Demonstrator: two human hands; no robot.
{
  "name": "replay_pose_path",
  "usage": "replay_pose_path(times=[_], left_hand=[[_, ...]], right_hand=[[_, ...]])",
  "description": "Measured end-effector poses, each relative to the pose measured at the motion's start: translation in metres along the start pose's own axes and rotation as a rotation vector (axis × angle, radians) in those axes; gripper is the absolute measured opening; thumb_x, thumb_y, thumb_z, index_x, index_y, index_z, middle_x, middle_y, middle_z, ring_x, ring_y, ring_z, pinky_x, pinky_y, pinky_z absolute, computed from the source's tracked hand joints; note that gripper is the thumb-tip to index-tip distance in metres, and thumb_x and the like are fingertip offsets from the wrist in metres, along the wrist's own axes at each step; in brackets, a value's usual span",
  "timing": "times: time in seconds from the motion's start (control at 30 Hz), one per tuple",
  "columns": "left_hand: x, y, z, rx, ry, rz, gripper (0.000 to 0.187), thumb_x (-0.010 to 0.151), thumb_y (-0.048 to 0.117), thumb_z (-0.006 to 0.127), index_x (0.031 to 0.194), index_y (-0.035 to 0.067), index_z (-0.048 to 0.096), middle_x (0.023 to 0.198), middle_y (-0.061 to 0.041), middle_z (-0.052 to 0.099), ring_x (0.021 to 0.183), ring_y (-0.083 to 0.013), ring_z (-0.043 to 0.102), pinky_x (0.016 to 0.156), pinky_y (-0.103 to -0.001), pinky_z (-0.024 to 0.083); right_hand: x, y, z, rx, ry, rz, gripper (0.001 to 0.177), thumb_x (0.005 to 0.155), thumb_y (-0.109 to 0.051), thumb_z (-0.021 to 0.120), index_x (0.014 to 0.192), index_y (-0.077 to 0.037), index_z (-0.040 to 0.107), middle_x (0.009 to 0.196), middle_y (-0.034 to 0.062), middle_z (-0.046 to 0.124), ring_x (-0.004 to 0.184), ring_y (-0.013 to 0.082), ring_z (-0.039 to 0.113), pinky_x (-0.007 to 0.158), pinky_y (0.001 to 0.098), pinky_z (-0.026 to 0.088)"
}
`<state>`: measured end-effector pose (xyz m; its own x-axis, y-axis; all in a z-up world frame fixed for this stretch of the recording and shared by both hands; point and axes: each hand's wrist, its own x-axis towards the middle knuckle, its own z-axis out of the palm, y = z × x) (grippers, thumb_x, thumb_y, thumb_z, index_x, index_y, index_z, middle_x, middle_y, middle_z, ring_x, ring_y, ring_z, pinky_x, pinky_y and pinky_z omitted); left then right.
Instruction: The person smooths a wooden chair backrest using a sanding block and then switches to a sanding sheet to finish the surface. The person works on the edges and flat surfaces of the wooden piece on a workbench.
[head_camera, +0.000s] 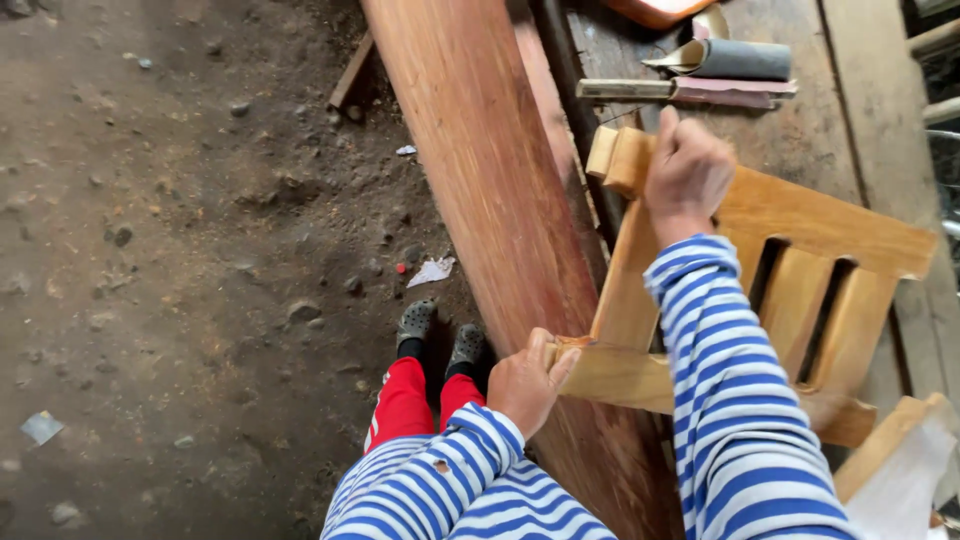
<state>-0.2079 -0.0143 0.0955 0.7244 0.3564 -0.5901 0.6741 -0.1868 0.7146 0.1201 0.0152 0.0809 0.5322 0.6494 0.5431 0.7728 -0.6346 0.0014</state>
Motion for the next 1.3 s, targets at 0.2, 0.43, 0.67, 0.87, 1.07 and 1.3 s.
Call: replay_pose_path(times=[0.2, 0.43, 0.67, 0.87, 1.07, 1.3], left_hand=[[-0.003, -0.001, -0.004, 0.018, -0.035, 0.034, 0.05, 0.1, 0.068, 0.033, 0.115, 0.021, 0.042, 0.089, -0.021, 0.072, 0.089, -0.0461, 0.073, 0.081, -0.054, 0.055], [0.004, -0.013, 0.011, 0.044, 0.002, 0.078, 0.048, 0.101, 0.067, 0.035, 0.112, 0.021, 0.043, 0.081, -0.02, 0.072, 0.082, -0.0447, 0.074, 0.076, -0.053, 0.057], [0.006, -0.01, 0.009, 0.039, -0.009, 0.075, 0.049, 0.1, 0.067, 0.036, 0.113, 0.02, 0.044, 0.08, -0.02, 0.071, 0.082, -0.0448, 0.074, 0.076, -0.052, 0.056], [-0.008, -0.008, 0.01, -0.023, 0.062, 0.061, 0.043, 0.099, 0.057, 0.051, 0.101, 0.015, 0.044, 0.073, -0.02, 0.069, 0.072, -0.0465, 0.067, 0.059, -0.056, 0.044], [0.002, -0.015, 0.003, 0.045, -0.067, 0.068, 0.049, 0.099, 0.068, 0.035, 0.116, 0.022, 0.042, 0.085, -0.021, 0.072, 0.085, -0.0458, 0.073, 0.077, -0.054, 0.056], [0.004, -0.015, 0.004, 0.011, -0.065, 0.053, 0.05, 0.1, 0.069, 0.037, 0.114, 0.021, 0.043, 0.084, -0.021, 0.072, 0.085, -0.0445, 0.074, 0.079, -0.052, 0.056]], right_hand=[[-0.053, -0.023, -0.033, 0.082, -0.055, 0.214, 0.059, 0.113, -0.036, 0.058, 0.063, -0.016, 0.035, 0.052, 0.0069, 0.039, 0.053, 0.0299, 0.054, 0.056, 0.0327, 0.045], [-0.142, -0.083, -0.116, 0.155, -0.135, 0.062, 0.058, 0.098, -0.029, 0.073, 0.055, -0.019, 0.035, 0.049, 0.0025, 0.039, 0.05, 0.0288, 0.053, 0.054, 0.0354, 0.04], [-0.019, -0.016, -0.022, 0.153, -0.047, 0.011, 0.058, 0.108, -0.029, 0.069, 0.061, -0.014, 0.037, 0.052, 0.0119, 0.045, 0.059, 0.0386, 0.062, 0.055, 0.0429, 0.044], [-0.016, 0.017, 0.012, 0.006, 0.008, 0.022, 0.058, 0.118, -0.031, 0.066, 0.071, -0.012, 0.037, 0.059, 0.0094, 0.044, 0.05, 0.0282, 0.042, 0.049, 0.0444, 0.027], [-0.098, -0.049, -0.065, 0.068, -0.019, 0.193, 0.064, 0.11, -0.032, 0.067, 0.06, -0.017, 0.03, 0.049, 0.0065, 0.034, 0.047, 0.0331, 0.053, 0.052, 0.0331, 0.045], [-0.136, -0.062, -0.087, 0.132, -0.147, 0.106, 0.054, 0.102, -0.03, 0.07, 0.057, -0.021, 0.042, 0.049, -0.002, 0.043, 0.046, 0.0214, 0.052, 0.052, 0.0279, 0.042]])
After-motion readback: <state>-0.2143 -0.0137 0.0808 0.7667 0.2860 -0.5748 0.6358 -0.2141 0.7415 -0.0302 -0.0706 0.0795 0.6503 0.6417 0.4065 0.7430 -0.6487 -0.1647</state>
